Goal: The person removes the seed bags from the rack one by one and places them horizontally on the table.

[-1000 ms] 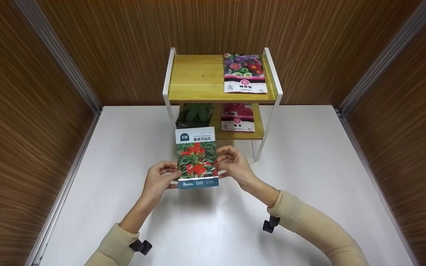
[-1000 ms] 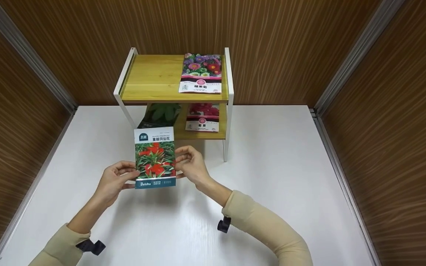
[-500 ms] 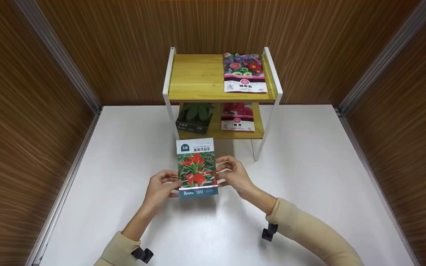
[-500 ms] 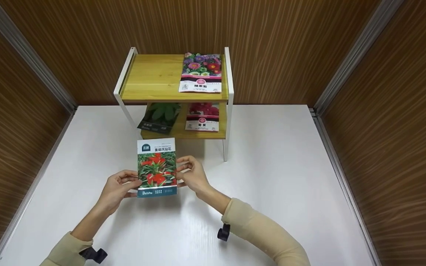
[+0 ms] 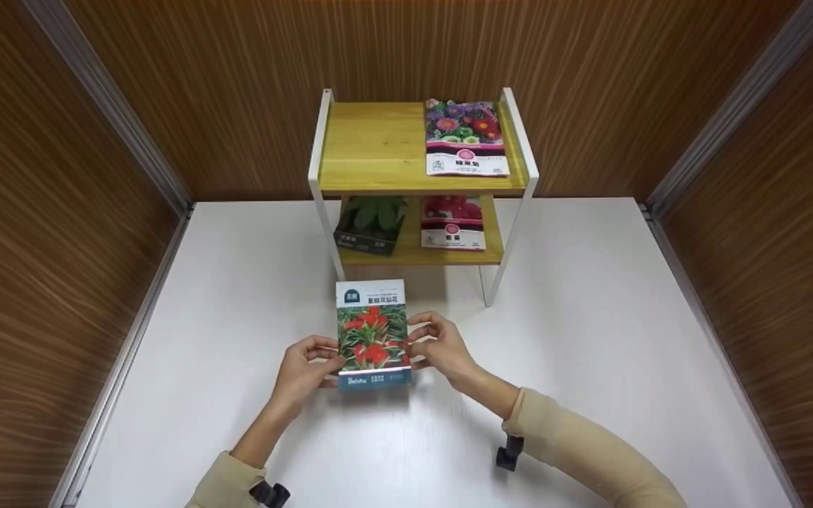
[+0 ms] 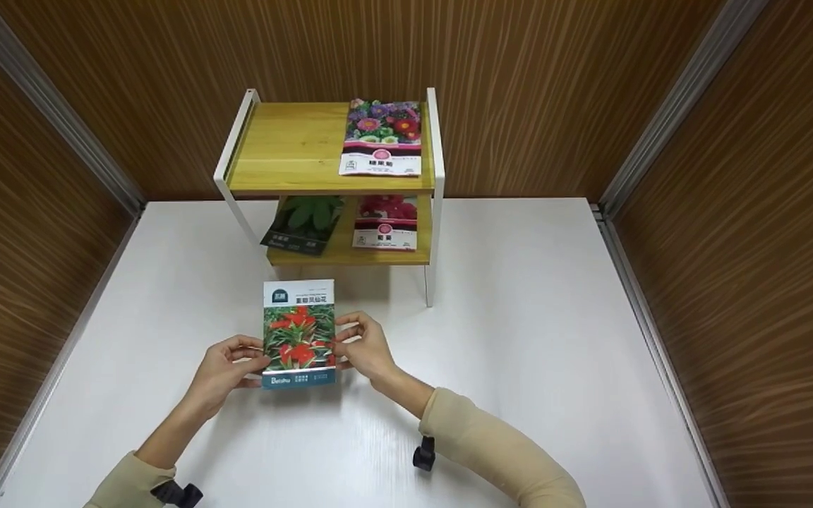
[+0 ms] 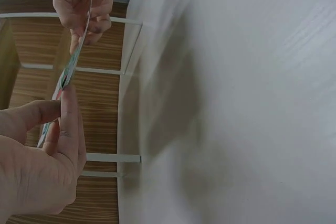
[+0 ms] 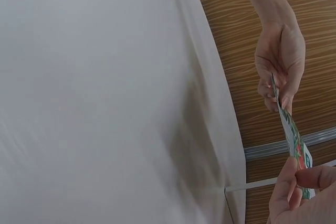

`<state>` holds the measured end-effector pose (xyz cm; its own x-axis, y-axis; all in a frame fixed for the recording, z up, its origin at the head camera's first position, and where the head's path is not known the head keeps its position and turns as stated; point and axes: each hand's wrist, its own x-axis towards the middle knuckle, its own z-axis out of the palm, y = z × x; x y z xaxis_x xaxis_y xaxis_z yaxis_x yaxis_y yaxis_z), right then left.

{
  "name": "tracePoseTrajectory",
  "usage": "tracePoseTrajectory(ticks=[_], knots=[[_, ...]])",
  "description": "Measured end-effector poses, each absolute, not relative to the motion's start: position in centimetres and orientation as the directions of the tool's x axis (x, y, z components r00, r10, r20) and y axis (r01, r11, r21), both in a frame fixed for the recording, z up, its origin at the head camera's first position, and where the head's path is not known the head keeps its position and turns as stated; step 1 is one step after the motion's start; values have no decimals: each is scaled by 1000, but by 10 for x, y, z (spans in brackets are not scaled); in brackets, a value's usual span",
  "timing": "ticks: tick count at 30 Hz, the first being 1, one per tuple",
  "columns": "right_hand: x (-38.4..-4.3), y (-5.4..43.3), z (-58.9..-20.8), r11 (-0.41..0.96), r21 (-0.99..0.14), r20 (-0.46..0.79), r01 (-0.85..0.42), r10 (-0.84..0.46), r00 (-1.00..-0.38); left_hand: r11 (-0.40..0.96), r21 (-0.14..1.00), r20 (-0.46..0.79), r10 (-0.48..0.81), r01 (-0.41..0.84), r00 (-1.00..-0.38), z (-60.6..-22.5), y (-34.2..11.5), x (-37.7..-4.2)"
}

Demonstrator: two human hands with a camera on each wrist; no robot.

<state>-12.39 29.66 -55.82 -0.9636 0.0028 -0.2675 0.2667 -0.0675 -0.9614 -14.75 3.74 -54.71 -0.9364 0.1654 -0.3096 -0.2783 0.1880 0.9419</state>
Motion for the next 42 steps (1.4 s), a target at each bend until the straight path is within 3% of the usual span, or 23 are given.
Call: tracePoseTrajectory(ticks=[29, 42], knots=[[-126, 271, -602, -47, -948, -315, 316, -29, -949, 272, 902, -375, 113, -335, -920, -587, 17, -142], [-134, 248, -608, -29, -944, -330, 330, 13, -944, 364, 884, -346, 84, -294, -934, -589, -1, -150]])
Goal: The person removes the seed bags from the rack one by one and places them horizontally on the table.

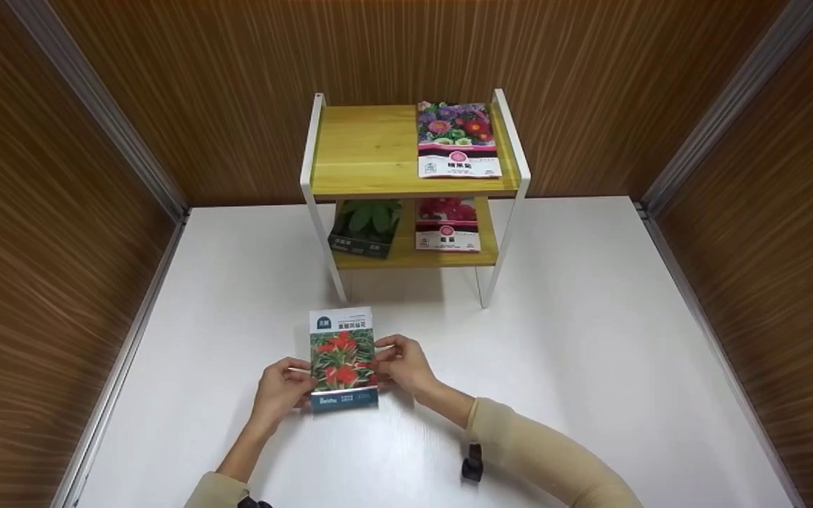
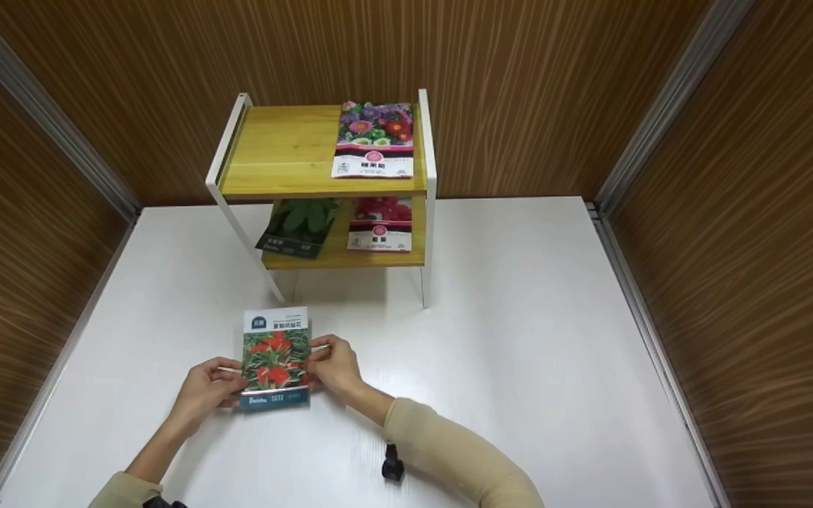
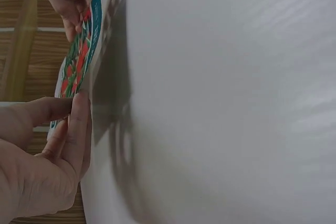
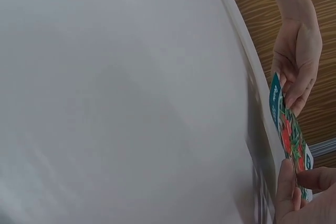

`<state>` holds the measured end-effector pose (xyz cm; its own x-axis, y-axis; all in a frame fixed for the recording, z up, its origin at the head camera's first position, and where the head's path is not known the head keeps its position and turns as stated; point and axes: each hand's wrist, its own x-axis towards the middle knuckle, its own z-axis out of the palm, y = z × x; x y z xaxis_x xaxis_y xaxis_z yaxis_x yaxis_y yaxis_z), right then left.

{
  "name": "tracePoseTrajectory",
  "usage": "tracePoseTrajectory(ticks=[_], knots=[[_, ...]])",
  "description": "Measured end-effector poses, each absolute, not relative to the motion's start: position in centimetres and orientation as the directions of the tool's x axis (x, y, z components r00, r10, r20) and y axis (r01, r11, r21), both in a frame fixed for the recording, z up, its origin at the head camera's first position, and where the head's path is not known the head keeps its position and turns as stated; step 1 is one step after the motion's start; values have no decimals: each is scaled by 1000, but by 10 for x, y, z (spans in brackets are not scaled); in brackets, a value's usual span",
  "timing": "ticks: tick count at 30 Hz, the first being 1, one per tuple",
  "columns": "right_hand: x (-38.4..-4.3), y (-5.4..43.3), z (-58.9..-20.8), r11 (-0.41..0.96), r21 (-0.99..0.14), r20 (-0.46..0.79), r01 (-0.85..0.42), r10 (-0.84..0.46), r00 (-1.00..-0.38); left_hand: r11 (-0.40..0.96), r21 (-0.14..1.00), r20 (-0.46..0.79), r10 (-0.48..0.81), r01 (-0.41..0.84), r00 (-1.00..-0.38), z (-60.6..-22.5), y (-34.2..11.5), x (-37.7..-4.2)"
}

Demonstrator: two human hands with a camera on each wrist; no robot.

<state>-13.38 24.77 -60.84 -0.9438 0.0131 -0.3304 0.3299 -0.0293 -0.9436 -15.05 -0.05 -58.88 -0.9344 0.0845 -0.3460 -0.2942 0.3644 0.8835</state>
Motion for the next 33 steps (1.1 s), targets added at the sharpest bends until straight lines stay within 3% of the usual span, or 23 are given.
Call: tracePoseTrajectory(ticks=[33], knots=[[-139, 201, -618, -52, -949, -309, 310, -25, -951, 512, 818, -338, 60, -262, -939, -591, -42, -170]])
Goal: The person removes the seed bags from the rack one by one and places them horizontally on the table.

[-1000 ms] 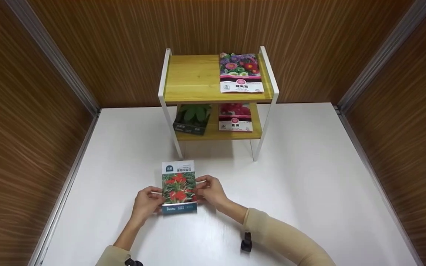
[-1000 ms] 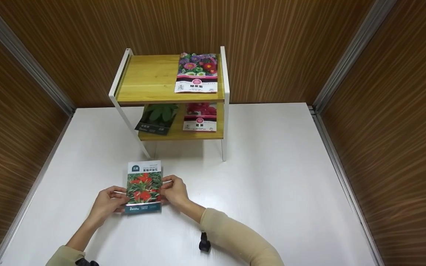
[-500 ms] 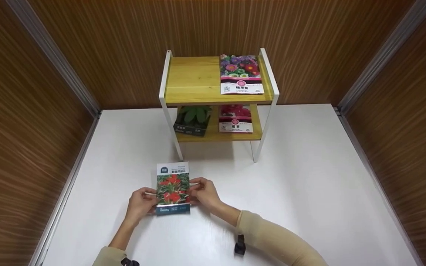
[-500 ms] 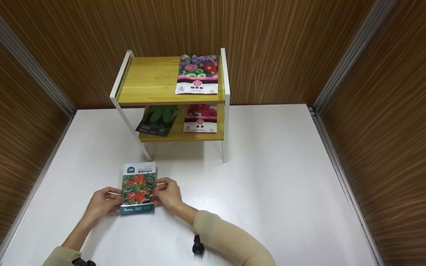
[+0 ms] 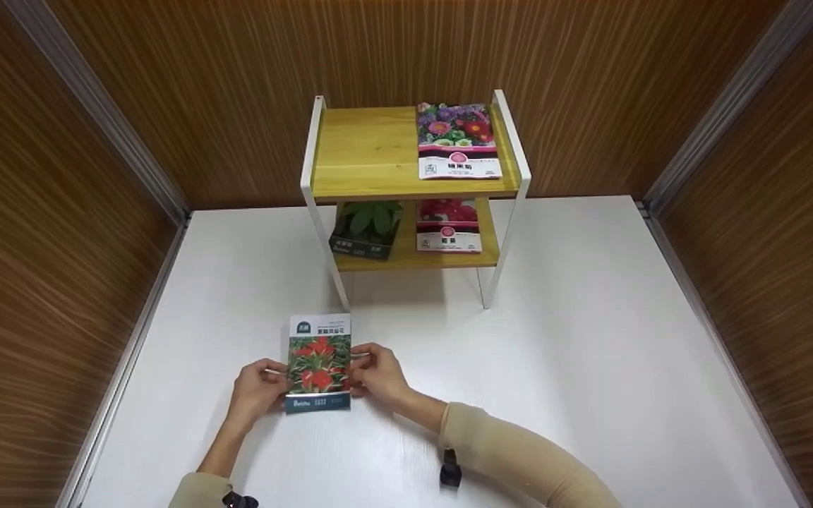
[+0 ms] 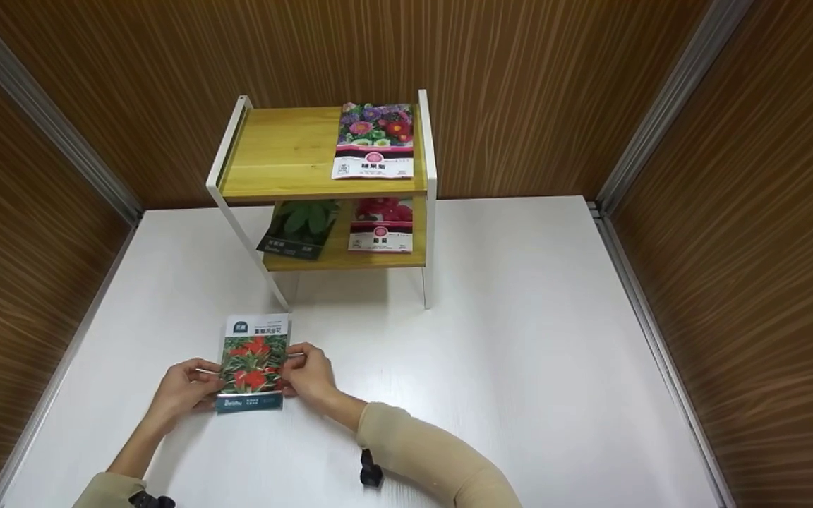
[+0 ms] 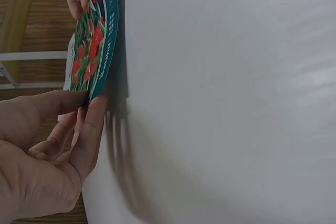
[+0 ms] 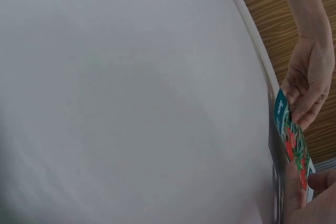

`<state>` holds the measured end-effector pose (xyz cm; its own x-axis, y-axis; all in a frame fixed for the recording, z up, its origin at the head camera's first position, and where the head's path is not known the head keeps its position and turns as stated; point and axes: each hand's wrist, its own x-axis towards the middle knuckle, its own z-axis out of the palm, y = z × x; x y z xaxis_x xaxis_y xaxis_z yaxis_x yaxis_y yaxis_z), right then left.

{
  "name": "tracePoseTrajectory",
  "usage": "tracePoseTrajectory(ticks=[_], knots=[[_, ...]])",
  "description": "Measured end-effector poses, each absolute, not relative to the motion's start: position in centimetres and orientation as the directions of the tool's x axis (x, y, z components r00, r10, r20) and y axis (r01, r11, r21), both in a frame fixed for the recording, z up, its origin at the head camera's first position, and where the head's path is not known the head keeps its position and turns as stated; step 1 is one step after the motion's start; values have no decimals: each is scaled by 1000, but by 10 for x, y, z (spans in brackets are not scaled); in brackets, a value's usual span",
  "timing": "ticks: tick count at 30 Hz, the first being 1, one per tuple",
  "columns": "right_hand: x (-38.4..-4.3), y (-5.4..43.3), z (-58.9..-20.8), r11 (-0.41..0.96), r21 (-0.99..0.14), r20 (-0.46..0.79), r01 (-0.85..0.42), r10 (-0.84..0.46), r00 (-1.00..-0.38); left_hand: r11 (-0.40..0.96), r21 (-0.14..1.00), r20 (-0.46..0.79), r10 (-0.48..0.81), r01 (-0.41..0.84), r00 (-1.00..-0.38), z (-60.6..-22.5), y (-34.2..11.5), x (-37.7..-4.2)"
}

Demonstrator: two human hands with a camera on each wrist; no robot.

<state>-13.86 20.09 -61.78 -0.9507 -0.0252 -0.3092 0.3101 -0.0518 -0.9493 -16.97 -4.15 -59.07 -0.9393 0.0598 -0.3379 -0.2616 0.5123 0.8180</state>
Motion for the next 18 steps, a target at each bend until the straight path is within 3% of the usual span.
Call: tracePoseTrajectory(ticks=[18], knots=[[-144, 186, -622, -28, -936, -347, 350, -81, -934, 497, 808, -386, 40, -317, -922, -595, -62, -172]])
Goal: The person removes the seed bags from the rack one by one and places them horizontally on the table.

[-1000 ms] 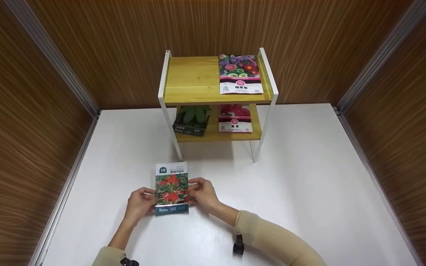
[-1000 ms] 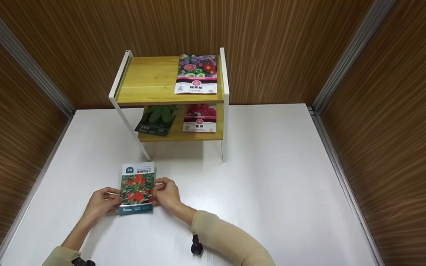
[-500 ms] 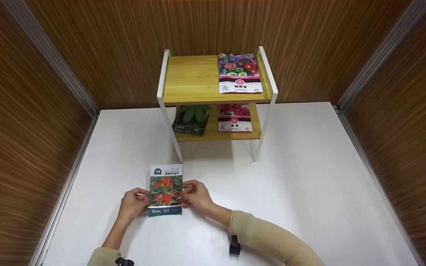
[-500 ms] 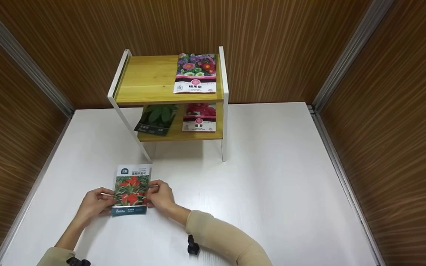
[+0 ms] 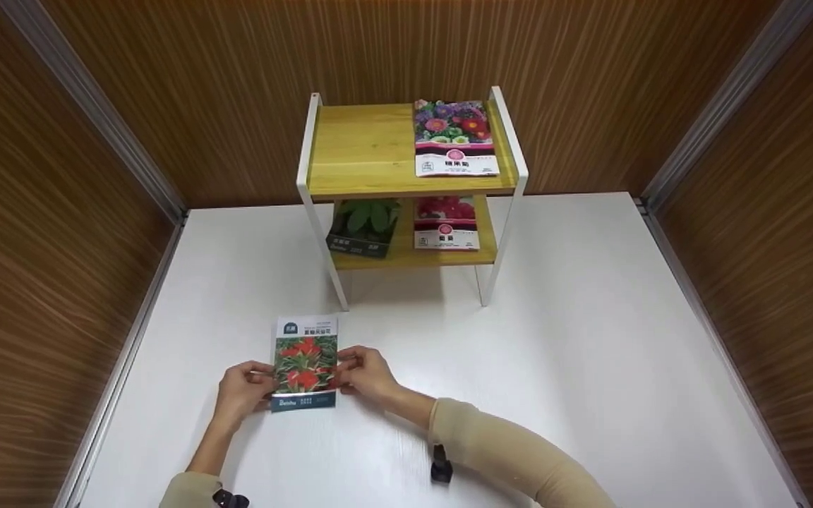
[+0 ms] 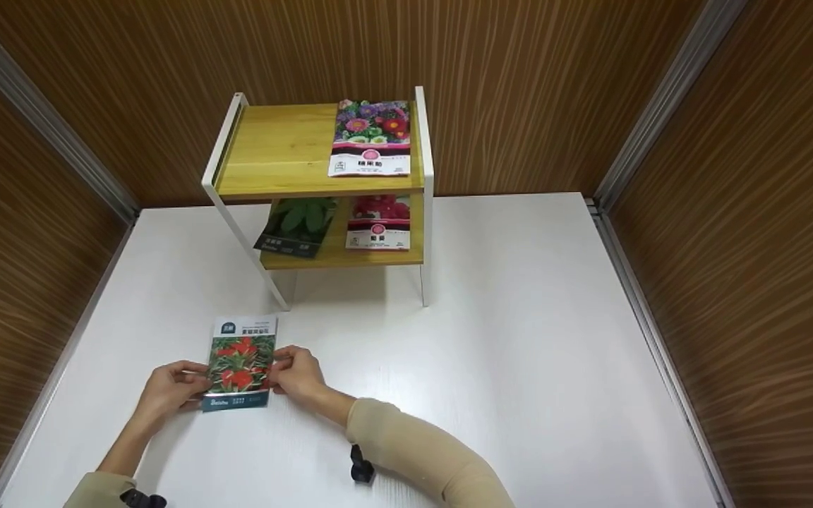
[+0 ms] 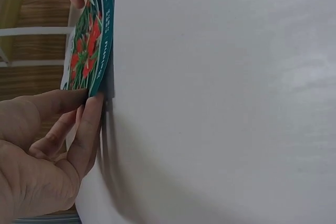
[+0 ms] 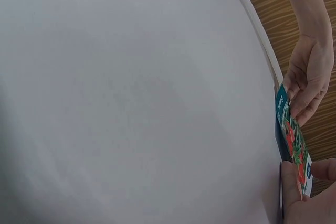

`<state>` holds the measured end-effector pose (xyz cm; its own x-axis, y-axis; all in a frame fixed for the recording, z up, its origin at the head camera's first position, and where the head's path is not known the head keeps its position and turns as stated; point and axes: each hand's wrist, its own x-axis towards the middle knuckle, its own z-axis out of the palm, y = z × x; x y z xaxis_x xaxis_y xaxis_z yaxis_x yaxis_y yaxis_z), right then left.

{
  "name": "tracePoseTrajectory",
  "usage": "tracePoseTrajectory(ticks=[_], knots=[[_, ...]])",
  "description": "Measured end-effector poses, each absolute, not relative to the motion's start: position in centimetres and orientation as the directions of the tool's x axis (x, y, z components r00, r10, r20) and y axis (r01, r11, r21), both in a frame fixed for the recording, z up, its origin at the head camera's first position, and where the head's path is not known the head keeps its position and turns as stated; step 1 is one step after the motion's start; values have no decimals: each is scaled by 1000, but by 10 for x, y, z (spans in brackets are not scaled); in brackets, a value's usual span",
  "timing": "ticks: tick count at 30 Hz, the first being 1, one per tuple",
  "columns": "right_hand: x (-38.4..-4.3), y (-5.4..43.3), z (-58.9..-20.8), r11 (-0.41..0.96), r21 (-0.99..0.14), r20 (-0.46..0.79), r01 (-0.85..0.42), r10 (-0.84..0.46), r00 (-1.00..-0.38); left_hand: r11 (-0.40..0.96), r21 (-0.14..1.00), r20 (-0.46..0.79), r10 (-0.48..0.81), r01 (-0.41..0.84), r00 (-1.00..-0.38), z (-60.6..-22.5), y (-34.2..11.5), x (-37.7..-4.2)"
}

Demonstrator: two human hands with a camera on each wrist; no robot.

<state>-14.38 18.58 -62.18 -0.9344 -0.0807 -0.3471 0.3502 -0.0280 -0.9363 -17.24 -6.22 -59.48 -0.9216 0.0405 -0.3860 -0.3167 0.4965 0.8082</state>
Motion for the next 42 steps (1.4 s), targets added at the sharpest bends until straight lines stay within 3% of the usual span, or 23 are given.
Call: tracePoseTrajectory(ticks=[26, 42], knots=[[-151, 180, -620, 32, -936, -351, 350, -136, -926, 516, 801, -365, 22, -302, -931, -600, -71, -175], [-147, 189, -612, -5, -947, -315, 320, -167, -934, 512, 796, -358, -36, -325, -933, -597, -66, -175]])
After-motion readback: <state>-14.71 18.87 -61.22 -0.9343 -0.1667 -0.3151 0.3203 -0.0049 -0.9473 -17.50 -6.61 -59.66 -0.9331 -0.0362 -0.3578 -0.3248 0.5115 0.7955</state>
